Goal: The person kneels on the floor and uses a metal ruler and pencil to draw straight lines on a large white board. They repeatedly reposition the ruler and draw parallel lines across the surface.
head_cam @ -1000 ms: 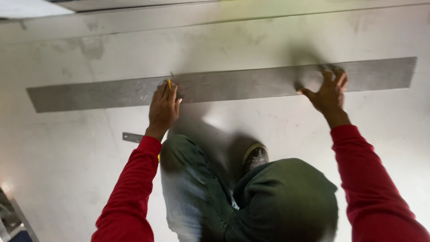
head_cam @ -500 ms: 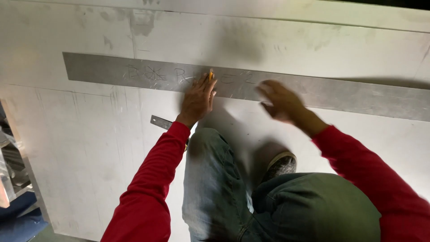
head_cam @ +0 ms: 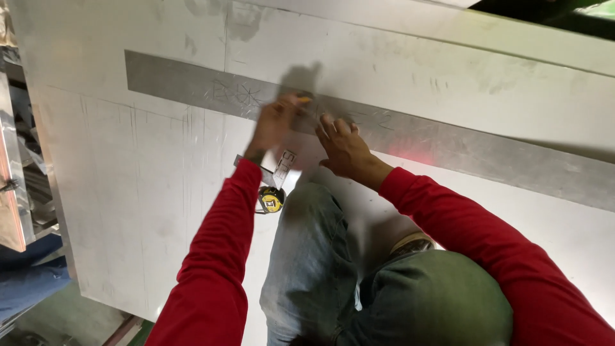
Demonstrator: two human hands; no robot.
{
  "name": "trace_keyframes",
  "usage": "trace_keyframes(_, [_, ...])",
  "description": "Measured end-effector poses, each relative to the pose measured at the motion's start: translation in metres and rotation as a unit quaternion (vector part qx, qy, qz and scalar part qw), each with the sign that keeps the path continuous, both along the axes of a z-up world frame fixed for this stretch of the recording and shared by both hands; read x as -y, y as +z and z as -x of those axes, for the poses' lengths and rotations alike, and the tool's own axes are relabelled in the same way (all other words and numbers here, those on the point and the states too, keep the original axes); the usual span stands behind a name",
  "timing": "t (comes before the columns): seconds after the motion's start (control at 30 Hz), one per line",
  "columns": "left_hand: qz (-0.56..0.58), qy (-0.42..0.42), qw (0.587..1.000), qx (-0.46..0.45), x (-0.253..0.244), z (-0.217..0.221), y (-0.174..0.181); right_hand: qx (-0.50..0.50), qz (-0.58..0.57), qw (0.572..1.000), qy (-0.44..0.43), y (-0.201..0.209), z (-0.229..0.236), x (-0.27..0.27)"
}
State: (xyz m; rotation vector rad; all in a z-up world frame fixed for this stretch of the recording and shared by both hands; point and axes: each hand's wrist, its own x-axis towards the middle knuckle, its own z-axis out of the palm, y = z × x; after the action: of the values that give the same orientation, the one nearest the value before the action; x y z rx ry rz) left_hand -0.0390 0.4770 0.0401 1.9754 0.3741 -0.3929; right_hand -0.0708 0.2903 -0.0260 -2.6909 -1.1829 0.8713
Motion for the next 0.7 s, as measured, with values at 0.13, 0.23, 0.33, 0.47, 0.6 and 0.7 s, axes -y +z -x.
trace_keyframes(0.13, [0.0,0.053,0.996,0.071,-0.099,-0.024,-0.062,0.011,0.002,1.0,-0.002,0.005,0.002,-0.003])
trace_keyframes(0.23, [-0.095,-0.016,0.994,0.05,-0.124,-0.037,-0.051,0.022,-0.005,1.0,-0.006,0.008,0.003,-0.002])
trace_keyframes(0.33, [-0.075,-0.042,0.995,0.043,-0.106,-0.042,-0.034,0.013,-0.003,1.0,-0.008,0.012,0.003,-0.003])
trace_keyframes(0.47, [-0.055,-0.105,0.993,0.016,-0.079,-0.048,-0.03,0.014,-0.002,1.0,-0.007,0.011,0.003,-0.003])
trace_keyframes(0.6, [-0.077,-0.129,0.989,-0.008,-0.07,-0.051,-0.018,0.022,0.001,1.0,-0.007,0.012,0.004,-0.004])
trace_keyframes(0.7, [-0.022,-0.132,0.991,0.0,-0.094,-0.053,-0.03,0.034,0.013,0.999,0.004,0.007,0.006,-0.004])
